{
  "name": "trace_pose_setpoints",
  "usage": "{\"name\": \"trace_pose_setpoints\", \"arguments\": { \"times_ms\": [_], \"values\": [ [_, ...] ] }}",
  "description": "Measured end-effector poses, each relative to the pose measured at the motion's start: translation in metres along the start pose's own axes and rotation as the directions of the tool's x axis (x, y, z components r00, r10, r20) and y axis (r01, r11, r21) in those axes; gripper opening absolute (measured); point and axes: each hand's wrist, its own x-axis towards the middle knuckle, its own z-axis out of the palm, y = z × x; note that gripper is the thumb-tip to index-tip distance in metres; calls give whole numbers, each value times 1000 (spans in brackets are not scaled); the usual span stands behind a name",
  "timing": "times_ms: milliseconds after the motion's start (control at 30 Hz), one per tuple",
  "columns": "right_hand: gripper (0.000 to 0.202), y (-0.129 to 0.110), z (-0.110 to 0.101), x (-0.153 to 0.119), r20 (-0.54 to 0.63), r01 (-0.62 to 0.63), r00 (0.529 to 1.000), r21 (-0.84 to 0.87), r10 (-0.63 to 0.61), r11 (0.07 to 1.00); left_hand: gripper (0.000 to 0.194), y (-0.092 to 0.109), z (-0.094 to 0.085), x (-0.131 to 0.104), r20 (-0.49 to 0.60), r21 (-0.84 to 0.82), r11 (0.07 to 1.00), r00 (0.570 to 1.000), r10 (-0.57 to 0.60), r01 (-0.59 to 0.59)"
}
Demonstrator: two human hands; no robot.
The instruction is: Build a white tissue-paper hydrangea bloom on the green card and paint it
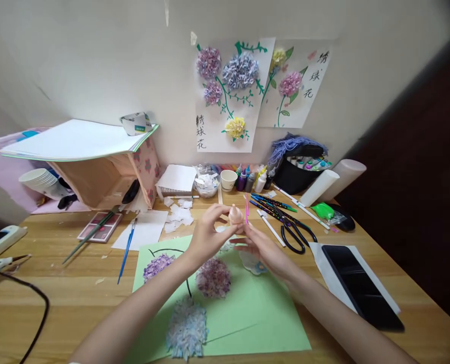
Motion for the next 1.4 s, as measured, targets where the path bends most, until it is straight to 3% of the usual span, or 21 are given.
{"name": "trace_pose_setpoints", "arguments": {
  "times_ms": [33,100,200,367,500,700,800,933,1000,1133,1233,1400],
  "values": [
    [43,-1,-3,6,-38,77,996,-170,-84,982,20,-4,-2,6,-13,6,1000,1000,-11,11],
    [45,-6,-10,18,-45,235,958,-447,-284,863,20,-14,0,20,-21,29,999,1000,-14,15],
    [40,-16,-19,37,5,350,897,-620,-442,703,22,-29,11,42,29,63,998,999,17,-18],
    [23,-23,-36,86,-62,321,847,-732,-527,601,24,-56,23,79,80,267,962,996,40,-61],
    [16,-18,-54,131,-130,256,819,-788,-558,559,27,-77,18,114,24,345,939,1000,-1,-7],
    [15,-2,-65,169,-212,161,782,-840,-586,518,14,-77,25,151,-22,403,915,1000,9,1],
    [20,1,-69,172,-225,142,780,-845,-584,515,15,-73,31,148,-12,401,916,1000,7,-2],
    [21,-9,-92,160,-227,129,781,-852,-582,507,15,-69,25,122,34,389,921,999,-17,2],
    [12,-19,-109,151,-268,98,750,-859,-605,503,15,-67,17,103,68,381,924,997,-29,1],
    [21,-31,-135,150,-393,6,648,-854,-653,519,17,-62,8,69,143,365,930,984,-106,47],
    [24,-28,-139,163,-426,-23,639,-843,-640,538,18,-55,8,54,196,364,927,967,-165,85],
    [18,-24,-128,168,-422,23,638,-825,-644,564,18,-38,6,39,242,367,924,949,-203,104]
  ]
}}
